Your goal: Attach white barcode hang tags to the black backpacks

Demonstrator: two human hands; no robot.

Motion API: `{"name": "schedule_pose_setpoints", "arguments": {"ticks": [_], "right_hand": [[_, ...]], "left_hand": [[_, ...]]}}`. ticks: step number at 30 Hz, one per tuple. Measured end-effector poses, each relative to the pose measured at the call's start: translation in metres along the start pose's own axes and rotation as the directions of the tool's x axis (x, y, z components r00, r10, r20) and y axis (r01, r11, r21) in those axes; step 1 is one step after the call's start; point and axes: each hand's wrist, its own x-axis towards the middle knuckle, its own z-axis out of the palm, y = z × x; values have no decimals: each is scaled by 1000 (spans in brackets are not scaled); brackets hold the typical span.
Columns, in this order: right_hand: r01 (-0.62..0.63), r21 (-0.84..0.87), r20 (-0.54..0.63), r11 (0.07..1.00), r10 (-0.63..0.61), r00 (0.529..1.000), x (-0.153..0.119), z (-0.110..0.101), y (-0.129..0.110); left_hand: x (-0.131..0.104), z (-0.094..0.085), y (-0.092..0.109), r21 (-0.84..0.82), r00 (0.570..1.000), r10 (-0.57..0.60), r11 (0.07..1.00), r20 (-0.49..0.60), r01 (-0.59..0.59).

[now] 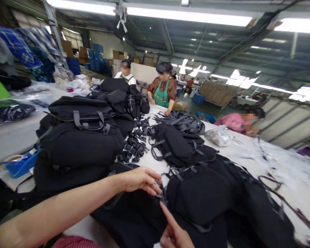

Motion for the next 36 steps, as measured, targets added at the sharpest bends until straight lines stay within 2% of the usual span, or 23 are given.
{"name": "schedule_pose_setpoints", "arguments": {"ticks": [3,6,8,10,12,14,16,17,20,22,24,26,29,32,36], "right_hand": [[-30,-65,-7,997,30,1000,7,8,29],[-115,-19,23,993,116,993,20,21,61],[-164,37,9,986,163,987,31,30,79],[-166,113,-12,980,168,986,41,36,89],[-152,227,-12,962,158,987,46,36,88],[-133,346,-18,929,149,989,49,34,74],[-86,429,-154,899,166,974,53,33,50],[-58,452,-248,890,188,950,57,33,35],[23,491,-481,871,248,841,74,40,-5],[68,512,-543,856,261,798,86,45,-24],[105,518,-580,849,258,773,96,49,-33],[114,513,-589,851,253,768,103,51,-34],[112,509,-578,853,242,779,105,55,-23],[93,520,-519,849,228,824,103,61,-6],[41,476,-443,879,198,874,101,69,12]], "left_hand": [[-28,-54,-10,270,992,89,961,-92,-61],[-58,-112,-41,595,985,62,802,-162,48],[-74,-134,-69,718,984,-27,680,-175,146],[-87,-139,-97,778,979,-93,595,-184,202],[-97,-133,-117,799,975,-116,558,-190,222],[-104,-121,-125,797,975,-124,562,-183,221],[-108,-108,-122,773,979,-125,600,-163,205],[-109,-102,-117,749,982,-108,634,-157,190],[-102,-80,-97,607,984,-5,787,-176,112],[-93,-60,-87,446,982,17,892,-190,71],[-83,-39,-85,272,985,-29,959,-171,76],[-73,-21,-90,156,982,-64,983,-180,92],[-64,-2,-102,112,954,-32,991,-298,68],[-61,3,-109,143,928,43,990,-371,11],[-62,0,-114,110,931,84,993,-354,-48]]}}
